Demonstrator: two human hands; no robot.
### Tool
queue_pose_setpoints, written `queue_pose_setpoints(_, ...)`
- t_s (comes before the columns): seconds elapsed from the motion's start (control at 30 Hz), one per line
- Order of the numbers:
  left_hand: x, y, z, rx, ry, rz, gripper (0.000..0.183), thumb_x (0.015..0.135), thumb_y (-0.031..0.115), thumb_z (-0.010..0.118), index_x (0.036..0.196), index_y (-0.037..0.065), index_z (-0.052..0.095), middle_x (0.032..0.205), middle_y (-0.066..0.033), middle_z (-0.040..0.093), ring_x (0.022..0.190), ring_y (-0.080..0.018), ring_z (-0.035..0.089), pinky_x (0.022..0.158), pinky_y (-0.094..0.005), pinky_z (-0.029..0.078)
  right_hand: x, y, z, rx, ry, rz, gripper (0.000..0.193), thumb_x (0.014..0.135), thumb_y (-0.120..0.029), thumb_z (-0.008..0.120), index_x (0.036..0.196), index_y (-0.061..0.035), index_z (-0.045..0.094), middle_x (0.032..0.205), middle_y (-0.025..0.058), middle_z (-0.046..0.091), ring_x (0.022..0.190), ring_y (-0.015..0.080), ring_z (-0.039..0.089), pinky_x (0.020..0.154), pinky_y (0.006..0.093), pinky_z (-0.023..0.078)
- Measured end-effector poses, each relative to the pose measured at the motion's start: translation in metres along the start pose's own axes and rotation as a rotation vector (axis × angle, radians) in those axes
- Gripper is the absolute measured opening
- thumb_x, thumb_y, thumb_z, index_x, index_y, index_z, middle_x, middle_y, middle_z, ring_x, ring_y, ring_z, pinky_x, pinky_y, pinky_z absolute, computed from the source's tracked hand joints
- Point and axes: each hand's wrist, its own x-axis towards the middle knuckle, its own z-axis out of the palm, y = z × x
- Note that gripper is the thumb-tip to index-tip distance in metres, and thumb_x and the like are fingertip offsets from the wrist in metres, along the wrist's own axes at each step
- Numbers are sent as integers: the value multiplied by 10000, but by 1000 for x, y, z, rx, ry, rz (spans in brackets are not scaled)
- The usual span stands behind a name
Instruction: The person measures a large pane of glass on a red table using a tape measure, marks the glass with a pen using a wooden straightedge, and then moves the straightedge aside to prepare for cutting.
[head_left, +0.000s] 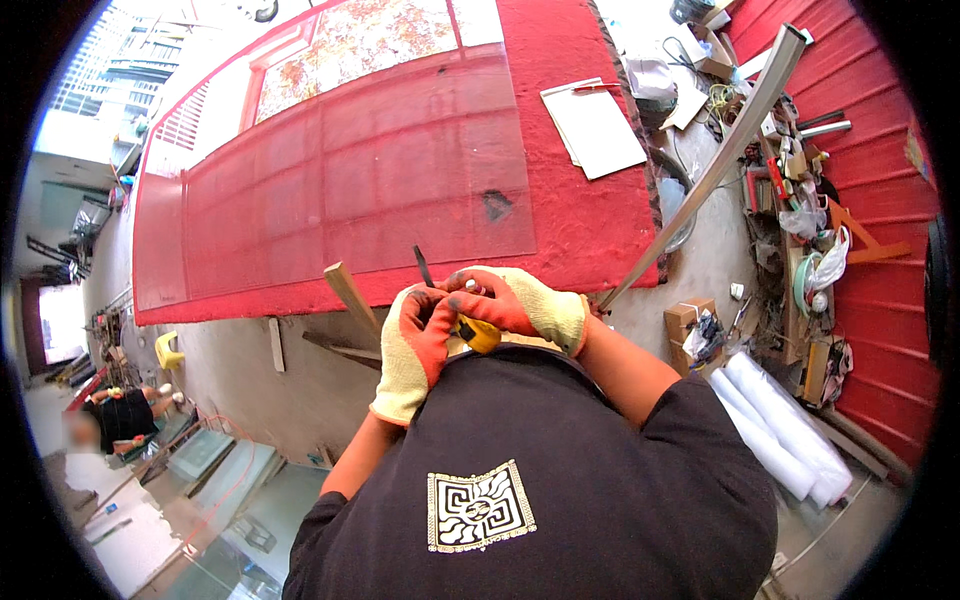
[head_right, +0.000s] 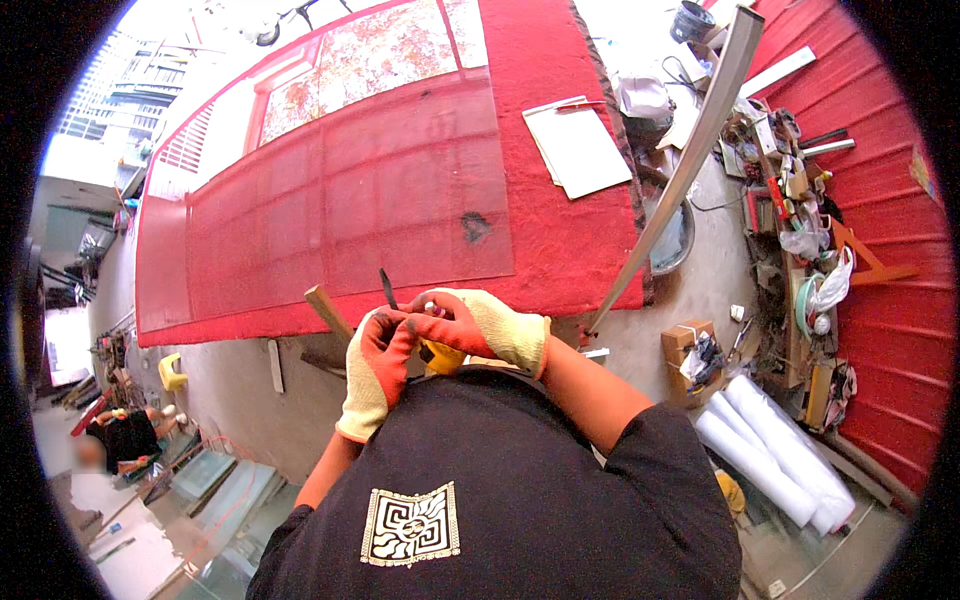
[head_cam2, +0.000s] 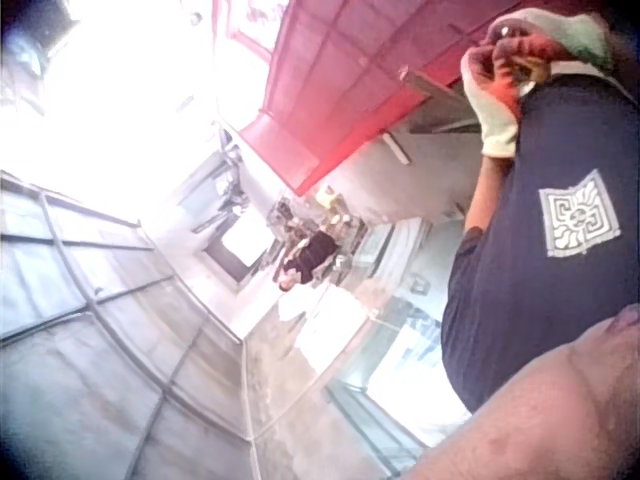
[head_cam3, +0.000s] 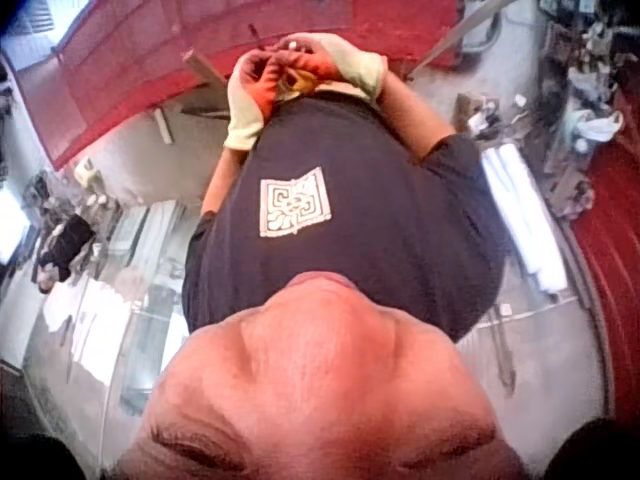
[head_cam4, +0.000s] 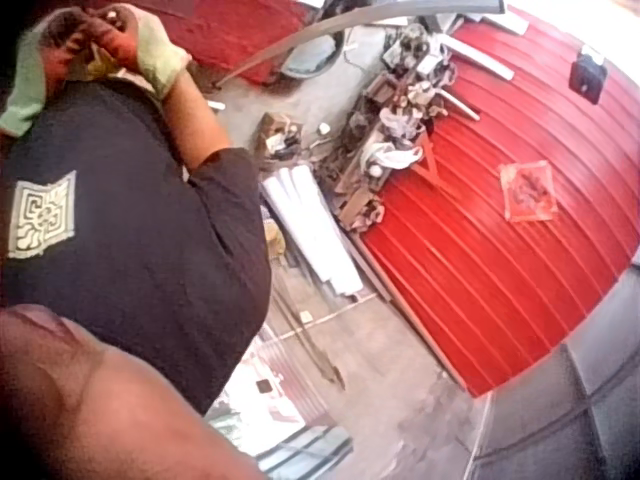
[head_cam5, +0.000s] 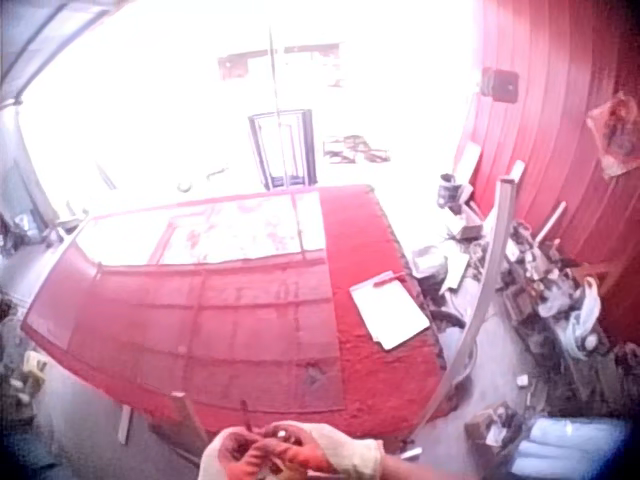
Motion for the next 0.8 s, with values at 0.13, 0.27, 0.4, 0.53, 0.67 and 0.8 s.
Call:
queue_pose_setpoints(0.13,7,3,-13,150,-44,46,370,1072,141,697,1387,-2,567,1149,-35,688,1056,-120,656,954,-286,530,1,-5,13,-81,73,18,803,956,-642,737,1418,7,643,1257,209,761,1165,248,735,965,366,577)
queue_pose_setpoints(0.27,12,13,-30,96,-47,56,533,1086,93,657,1564,2,439,1098,-2,656,1033,-100,627,967,-263,506,5,0,28,-69,41,37,636,969,-556,752,1270,0,685,1081,154,769,991,208,722,836,351,566)
queue_pose_setpoints(0.4,32,29,-70,-135,-4,-15,441,1095,207,686,1455,-9,549,1183,-45,704,1082,-138,679,988,-274,520,15,16,40,44,-72,169,419,1010,-440,726,1113,-34,707,899,23,688,829,111,605,717,316,499)
queue_pose_setpoints(0.53,49,77,-113,-227,49,-28,324,1085,314,698,1202,17,642,1157,-125,750,1012,-237,760,871,-370,639,28,55,42,196,-207,306,326,1045,-379,698,1096,-58,724,918,-22,680,845,92,592,736,300,495)
queue_pose_setpoints(0.67,87,112,-199,-156,-19,332,357,1114,359,608,1238,28,660,1106,-106,752,958,-220,747,864,-352,630,20,58,28,155,-288,348,284,1043,-351,698,1138,-87,744,931,-55,670,838,85,566,729,268,469)
queue_pose_setpoints(0.8,168,133,-369,-258,71,524,372,1132,329,513,1303,48,688,1100,-69,763,1000,-219,742,977,-366,601,-21,63,4,5,-310,530,295,1031,-364,704,1102,-81,752,854,-73,649,762,73,548,662,270,450)
